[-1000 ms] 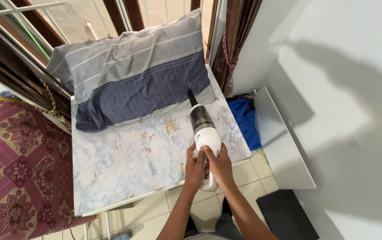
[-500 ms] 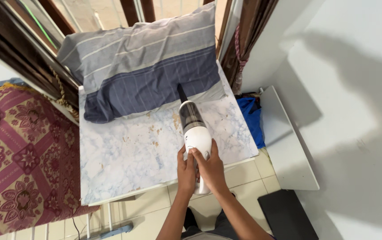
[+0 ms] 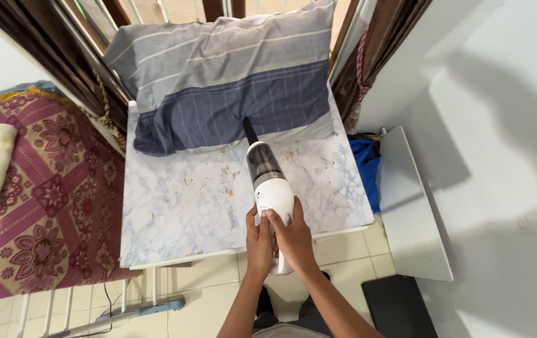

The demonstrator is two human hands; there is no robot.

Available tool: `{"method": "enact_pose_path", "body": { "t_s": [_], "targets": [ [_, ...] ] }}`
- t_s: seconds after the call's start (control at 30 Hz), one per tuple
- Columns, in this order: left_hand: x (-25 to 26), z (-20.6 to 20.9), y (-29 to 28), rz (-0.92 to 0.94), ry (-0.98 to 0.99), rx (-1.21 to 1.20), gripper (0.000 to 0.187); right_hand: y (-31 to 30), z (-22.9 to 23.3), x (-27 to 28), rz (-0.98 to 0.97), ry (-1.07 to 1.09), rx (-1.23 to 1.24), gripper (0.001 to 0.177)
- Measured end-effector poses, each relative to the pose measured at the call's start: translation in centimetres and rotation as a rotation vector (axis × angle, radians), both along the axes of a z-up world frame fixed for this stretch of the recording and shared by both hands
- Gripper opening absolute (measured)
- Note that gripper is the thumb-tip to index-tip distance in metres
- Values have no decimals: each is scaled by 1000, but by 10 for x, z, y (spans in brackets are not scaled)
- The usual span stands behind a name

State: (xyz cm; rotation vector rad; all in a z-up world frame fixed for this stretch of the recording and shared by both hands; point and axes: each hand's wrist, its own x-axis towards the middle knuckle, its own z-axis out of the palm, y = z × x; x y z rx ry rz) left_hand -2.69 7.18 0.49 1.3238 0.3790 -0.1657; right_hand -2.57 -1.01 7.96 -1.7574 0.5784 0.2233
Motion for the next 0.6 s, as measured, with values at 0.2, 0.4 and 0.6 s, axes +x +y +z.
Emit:
{"method": "enact_pose_path", "body": {
  "t_s": [0.2, 0.4, 0.6],
  "targets": [
    [6, -1, -42, -101, -12, -52, 57, -40, 2, -4, -109, -25, 32, 91],
    [13, -7, -89, -197, 27, -55, 56, -88, -10, -2, -202, -87, 37, 79],
    [29, -14, -135, -253, 46, 51, 57, -138, -29, 8, -246, -131, 102, 71]
  ]
}}
